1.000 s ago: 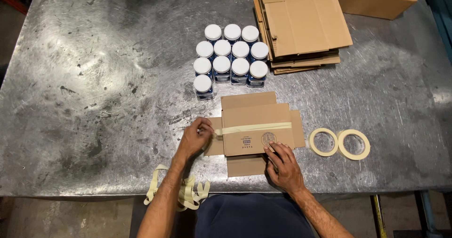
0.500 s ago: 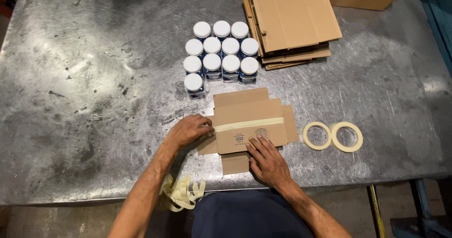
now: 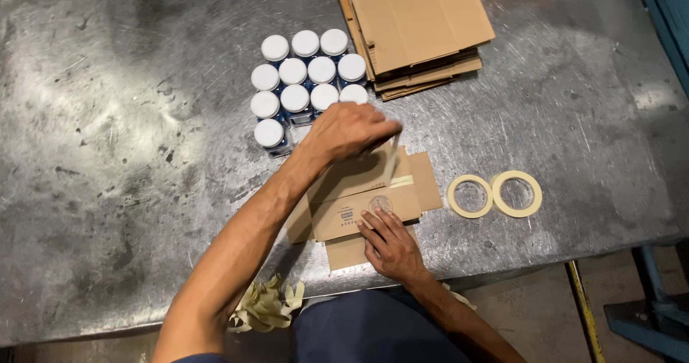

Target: The person places blue jars into cardboard boxes and closes the boxes by hand.

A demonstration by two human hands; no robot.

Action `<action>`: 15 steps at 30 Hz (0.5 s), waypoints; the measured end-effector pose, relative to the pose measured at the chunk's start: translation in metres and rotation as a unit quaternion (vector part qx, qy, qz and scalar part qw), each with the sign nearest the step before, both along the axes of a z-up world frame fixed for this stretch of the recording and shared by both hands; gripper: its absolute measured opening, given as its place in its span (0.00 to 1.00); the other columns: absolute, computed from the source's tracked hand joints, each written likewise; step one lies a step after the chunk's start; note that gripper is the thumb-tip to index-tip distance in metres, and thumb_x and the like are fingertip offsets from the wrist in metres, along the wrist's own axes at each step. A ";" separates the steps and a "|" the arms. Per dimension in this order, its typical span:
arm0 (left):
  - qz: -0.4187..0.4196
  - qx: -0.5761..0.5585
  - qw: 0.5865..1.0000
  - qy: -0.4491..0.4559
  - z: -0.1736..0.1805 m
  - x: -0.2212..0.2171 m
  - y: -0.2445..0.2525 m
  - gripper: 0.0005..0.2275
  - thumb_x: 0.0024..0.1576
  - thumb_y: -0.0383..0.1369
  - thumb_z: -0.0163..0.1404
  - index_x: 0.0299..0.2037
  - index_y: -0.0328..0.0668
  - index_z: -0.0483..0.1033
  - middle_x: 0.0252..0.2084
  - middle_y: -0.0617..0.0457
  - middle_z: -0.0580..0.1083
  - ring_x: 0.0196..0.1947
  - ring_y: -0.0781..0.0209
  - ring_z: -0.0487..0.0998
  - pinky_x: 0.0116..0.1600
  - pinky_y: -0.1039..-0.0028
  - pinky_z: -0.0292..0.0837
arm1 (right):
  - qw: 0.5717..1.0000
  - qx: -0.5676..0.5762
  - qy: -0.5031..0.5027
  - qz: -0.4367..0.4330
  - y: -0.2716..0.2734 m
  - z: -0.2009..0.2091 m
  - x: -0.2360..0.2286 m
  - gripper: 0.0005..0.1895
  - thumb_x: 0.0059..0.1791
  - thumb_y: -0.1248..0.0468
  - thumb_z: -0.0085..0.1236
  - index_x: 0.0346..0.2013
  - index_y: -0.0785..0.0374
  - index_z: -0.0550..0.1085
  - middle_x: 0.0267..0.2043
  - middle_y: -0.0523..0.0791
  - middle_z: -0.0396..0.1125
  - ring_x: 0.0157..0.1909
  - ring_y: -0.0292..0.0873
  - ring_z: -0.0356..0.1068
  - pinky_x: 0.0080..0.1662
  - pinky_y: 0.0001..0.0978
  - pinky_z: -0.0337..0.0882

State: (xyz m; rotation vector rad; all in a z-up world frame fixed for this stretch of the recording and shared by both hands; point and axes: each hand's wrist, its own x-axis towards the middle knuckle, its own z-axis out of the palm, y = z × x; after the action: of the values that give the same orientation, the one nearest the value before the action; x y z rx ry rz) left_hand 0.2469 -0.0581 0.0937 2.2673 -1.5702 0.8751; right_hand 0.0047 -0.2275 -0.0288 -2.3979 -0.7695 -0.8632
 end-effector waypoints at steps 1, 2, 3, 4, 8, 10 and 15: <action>0.001 -0.023 0.999 0.042 0.009 0.008 -0.017 0.07 0.73 0.42 0.44 0.51 0.63 0.76 0.33 0.60 0.71 0.34 0.56 0.77 0.38 0.64 0.77 | 1.000 0.002 -0.010 0.001 0.000 -0.001 0.001 0.23 0.50 0.61 0.58 0.60 0.51 0.81 0.67 0.44 0.75 0.68 0.52 0.74 0.70 0.45 0.69; 0.002 -0.046 0.995 0.085 0.018 0.016 -0.035 0.06 0.71 0.42 0.48 0.53 0.62 0.76 0.33 0.58 0.73 0.35 0.53 0.79 0.38 0.60 0.79 | 1.000 0.004 -0.021 0.001 0.000 -0.002 0.003 0.23 0.50 0.60 0.57 0.60 0.51 0.81 0.67 0.44 0.75 0.68 0.52 0.74 0.70 0.45 0.70; -0.002 -0.045 0.995 0.084 0.026 0.025 -0.048 0.06 0.71 0.42 0.48 0.53 0.62 0.76 0.33 0.58 0.73 0.35 0.53 0.79 0.38 0.60 0.79 | 1.000 0.004 -0.022 -0.003 0.000 -0.002 0.003 0.23 0.50 0.60 0.57 0.60 0.51 0.81 0.67 0.44 0.75 0.68 0.52 0.74 0.70 0.45 0.70; 0.008 -0.048 0.990 0.130 0.034 0.034 -0.062 0.06 0.69 0.40 0.49 0.53 0.61 0.75 0.33 0.55 0.74 0.37 0.50 0.81 0.41 0.55 0.80 | 1.000 0.014 -0.025 0.001 0.000 -0.002 0.004 0.23 0.50 0.61 0.58 0.60 0.52 0.81 0.66 0.45 0.75 0.67 0.53 0.75 0.69 0.45 0.70; 0.002 -0.091 0.963 0.254 0.034 0.061 -0.101 0.07 0.65 0.36 0.55 0.52 0.59 0.77 0.35 0.51 0.80 0.42 0.44 0.85 0.48 0.51 0.83 | 0.999 0.021 -0.037 -0.005 0.000 -0.004 0.004 0.21 0.50 0.60 0.58 0.57 0.52 0.82 0.65 0.45 0.76 0.67 0.52 0.76 0.69 0.45 0.71; 0.003 -0.119 0.953 0.278 0.027 0.065 -0.104 0.06 0.65 0.36 0.55 0.50 0.58 0.78 0.34 0.52 0.80 0.41 0.45 0.86 0.47 0.54 0.83 | 0.999 0.025 -0.034 -0.011 0.001 -0.005 0.004 0.21 0.50 0.60 0.58 0.58 0.52 0.82 0.65 0.44 0.76 0.66 0.51 0.76 0.69 0.45 0.71; 0.018 -0.197 0.926 0.321 0.050 0.051 -0.097 0.06 0.65 0.36 0.57 0.50 0.62 0.82 0.31 0.59 0.82 0.36 0.54 0.87 0.46 0.63 0.83 | 0.999 0.026 -0.030 -0.018 -0.002 0.000 0.000 0.22 0.50 0.59 0.58 0.59 0.51 0.82 0.65 0.44 0.75 0.67 0.50 0.75 0.69 0.45 0.71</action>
State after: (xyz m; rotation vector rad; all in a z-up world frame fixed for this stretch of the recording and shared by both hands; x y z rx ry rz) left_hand 0.2976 -0.1549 0.1441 1.9957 -0.9604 0.3393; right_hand 0.0052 -0.2294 -0.0283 -2.3564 -0.7198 -0.9610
